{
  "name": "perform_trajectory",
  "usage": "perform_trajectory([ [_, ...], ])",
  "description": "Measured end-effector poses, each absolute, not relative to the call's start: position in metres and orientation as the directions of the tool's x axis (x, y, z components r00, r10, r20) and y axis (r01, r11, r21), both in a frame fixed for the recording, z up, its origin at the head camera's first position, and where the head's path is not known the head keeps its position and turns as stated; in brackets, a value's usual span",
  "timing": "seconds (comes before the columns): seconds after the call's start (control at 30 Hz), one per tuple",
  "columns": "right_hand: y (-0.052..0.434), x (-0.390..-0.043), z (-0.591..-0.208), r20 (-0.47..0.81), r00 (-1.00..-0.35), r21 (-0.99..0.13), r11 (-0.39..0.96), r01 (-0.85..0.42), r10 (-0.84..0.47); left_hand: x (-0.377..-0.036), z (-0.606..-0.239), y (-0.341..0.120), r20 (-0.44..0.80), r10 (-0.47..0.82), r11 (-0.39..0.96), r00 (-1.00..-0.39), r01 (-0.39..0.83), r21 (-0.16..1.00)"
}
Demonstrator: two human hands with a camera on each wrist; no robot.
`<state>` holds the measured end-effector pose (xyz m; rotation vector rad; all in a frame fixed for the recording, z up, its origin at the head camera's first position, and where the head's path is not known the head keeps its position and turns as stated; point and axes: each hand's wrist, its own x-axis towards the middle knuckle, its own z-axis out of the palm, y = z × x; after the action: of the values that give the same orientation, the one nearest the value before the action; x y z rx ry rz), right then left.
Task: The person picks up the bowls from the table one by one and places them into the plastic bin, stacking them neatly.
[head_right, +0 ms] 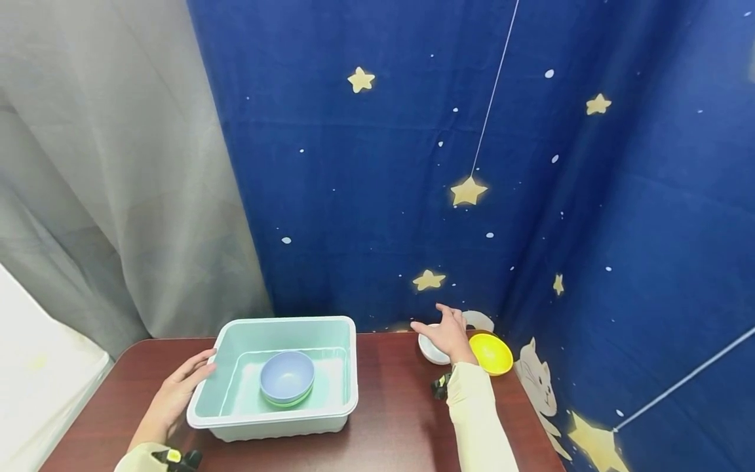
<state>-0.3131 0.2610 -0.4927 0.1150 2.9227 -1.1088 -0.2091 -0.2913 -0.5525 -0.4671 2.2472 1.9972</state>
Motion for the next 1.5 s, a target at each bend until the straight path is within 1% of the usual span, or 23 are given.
perform_trajectory([
  [0.17,0.267,-0.314,-0.505,-0.031,-0.997,-0.650,0.756,0.078,0.076,-0.210,-0.552,-0.290,-0.268,-0.162,0.098,-0.950,-0.286,0.953],
  [0.3,0.271,-0.312,-0.516,-0.033,-0.995,-0.607,0.788,0.098,0.098,-0.210,-0.554,-0.290,-0.265,-0.164,0.113,-0.950,-0.285,0.952],
  [0.47,0.272,-0.312,-0.521,-0.043,-0.991,-0.569,0.812,0.127,0.124,-0.210,-0.553,-0.291,-0.274,-0.157,0.087,-0.949,-0.289,0.953],
  [0.77,0.265,-0.312,-0.532,-0.045,-0.990,-0.542,0.829,0.137,0.134,-0.211,-0.553,-0.293,-0.277,-0.164,0.136,-0.947,-0.300,0.944],
  [1.1,0.256,-0.315,-0.539,-0.047,-0.989,-0.534,0.834,0.141,0.137,-0.213,-0.552,-0.292,-0.295,-0.164,0.138,-0.941,-0.318,0.938],
  [1.33,0.258,-0.320,-0.546,-0.016,-0.989,-0.492,0.860,0.138,0.150,-0.213,-0.551,-0.292,-0.285,-0.172,0.144,-0.943,-0.310,0.940],
  [1.5,0.260,-0.324,-0.550,-0.039,-0.985,-0.491,0.856,0.164,0.166,-0.212,-0.553,-0.293,-0.295,-0.176,0.145,-0.939,-0.321,0.936],
])
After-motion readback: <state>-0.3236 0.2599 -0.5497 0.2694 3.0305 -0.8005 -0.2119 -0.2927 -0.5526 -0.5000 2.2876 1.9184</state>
